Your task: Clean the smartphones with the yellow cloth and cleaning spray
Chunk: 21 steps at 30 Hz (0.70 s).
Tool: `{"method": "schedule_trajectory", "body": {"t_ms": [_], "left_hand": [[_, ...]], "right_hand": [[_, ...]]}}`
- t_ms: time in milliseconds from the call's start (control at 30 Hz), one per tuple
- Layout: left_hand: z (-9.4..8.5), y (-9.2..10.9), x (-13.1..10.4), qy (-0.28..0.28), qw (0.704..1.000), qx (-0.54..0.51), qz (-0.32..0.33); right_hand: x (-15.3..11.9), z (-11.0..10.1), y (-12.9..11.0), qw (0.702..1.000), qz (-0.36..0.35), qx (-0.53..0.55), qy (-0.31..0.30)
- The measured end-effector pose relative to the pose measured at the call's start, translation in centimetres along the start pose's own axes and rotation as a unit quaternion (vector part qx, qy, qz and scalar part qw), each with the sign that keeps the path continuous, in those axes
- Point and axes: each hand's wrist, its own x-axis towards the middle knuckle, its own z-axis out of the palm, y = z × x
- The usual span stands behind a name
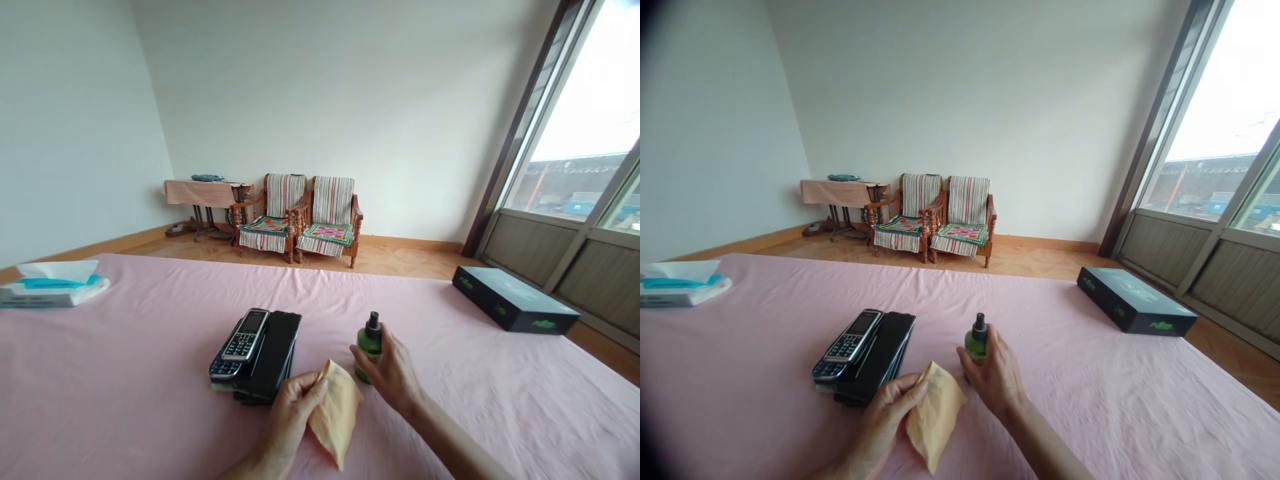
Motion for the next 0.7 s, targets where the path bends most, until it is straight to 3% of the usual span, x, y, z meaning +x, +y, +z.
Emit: {"method": "schedule_trajectory", "body": {"t_ms": [233,367,500,700], "left_hand": [[0.9,0.6,0.5,0.025,0.995,-0.089,-0.026],[1.8,0.7,1.3,0.054,0.991,-0.118,-0.035],[2.3,0.2,2.6,0.057,0.991,-0.120,-0.002],[2.5,-0.1,3.1,0.057,0.991,-0.119,0.008]], "right_hand": [[-2.8,-2.1,-0.8,0.999,0.024,0.020,-0.006],[-2.9,-1.7,0.0,0.996,0.034,0.071,0.032],[-2.6,-1.4,0.7,0.991,0.056,0.081,0.089],[-2.7,-2.3,-0.1,0.988,0.036,0.130,0.072]]}}
